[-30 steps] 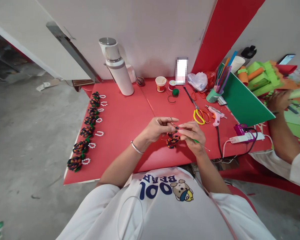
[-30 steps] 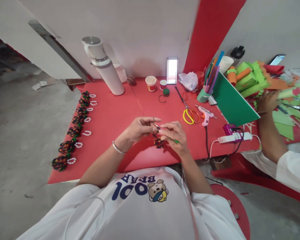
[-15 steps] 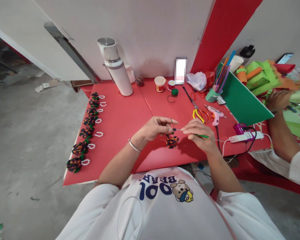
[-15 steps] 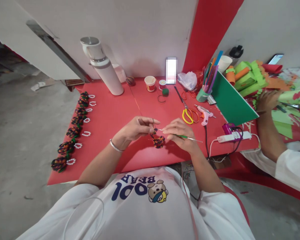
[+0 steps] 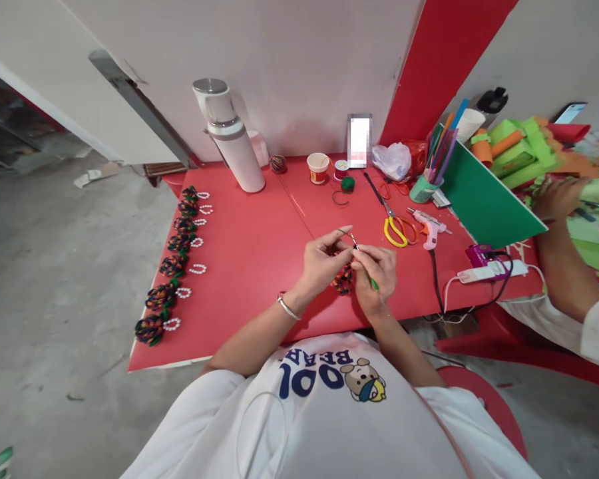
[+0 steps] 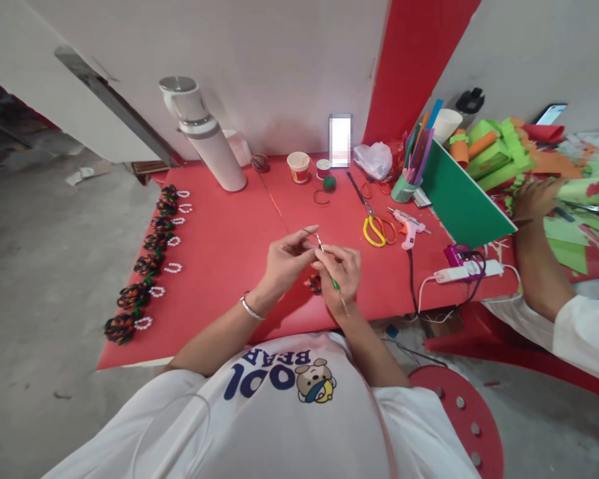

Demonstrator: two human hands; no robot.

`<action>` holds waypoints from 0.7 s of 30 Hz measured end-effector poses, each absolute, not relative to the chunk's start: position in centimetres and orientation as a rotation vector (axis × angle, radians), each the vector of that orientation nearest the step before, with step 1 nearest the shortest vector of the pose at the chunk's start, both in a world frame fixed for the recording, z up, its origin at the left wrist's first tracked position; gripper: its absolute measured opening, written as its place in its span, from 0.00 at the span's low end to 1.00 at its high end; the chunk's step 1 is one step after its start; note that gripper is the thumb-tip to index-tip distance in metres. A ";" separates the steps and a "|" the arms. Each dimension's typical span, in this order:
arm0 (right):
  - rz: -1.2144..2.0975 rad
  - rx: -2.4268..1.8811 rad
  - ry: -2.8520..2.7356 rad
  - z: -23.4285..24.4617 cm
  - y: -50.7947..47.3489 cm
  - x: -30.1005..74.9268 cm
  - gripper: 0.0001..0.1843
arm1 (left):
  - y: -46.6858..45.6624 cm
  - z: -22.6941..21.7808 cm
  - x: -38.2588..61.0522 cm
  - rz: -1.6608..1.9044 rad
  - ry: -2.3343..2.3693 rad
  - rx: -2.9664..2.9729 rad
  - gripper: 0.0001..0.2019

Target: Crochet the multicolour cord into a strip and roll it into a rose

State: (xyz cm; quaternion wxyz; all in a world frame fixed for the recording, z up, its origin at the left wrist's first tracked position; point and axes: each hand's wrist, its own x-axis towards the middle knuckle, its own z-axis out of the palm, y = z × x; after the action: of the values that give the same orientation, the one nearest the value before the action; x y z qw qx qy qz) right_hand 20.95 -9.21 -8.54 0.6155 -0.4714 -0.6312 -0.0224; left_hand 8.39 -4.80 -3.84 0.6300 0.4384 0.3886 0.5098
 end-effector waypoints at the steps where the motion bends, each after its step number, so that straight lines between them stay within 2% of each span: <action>1: -0.088 -1.081 -1.458 -8.7 -9.2 20.9 0.14 | -4.8 -3.8 8.4 1.127 0.855 0.967 0.28; 7: 0.195 -0.884 -1.567 -8.0 -7.8 23.3 0.11 | -3.8 -2.9 6.2 0.865 0.737 0.848 0.26; 16: 0.434 -0.776 -1.813 -4.3 -7.2 27.1 0.10 | -2.6 -2.7 4.7 0.746 0.727 0.939 0.23; 21: 0.718 -0.742 -1.781 -3.5 -6.5 28.2 0.09 | -2.3 -2.6 4.2 0.700 0.703 1.024 0.20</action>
State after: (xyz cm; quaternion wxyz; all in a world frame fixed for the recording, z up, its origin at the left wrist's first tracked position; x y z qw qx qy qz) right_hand 28.17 -6.51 -3.49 0.5153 -0.3087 -0.7415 0.2991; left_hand 4.21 -2.35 -2.62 0.7565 0.4699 0.3223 0.3211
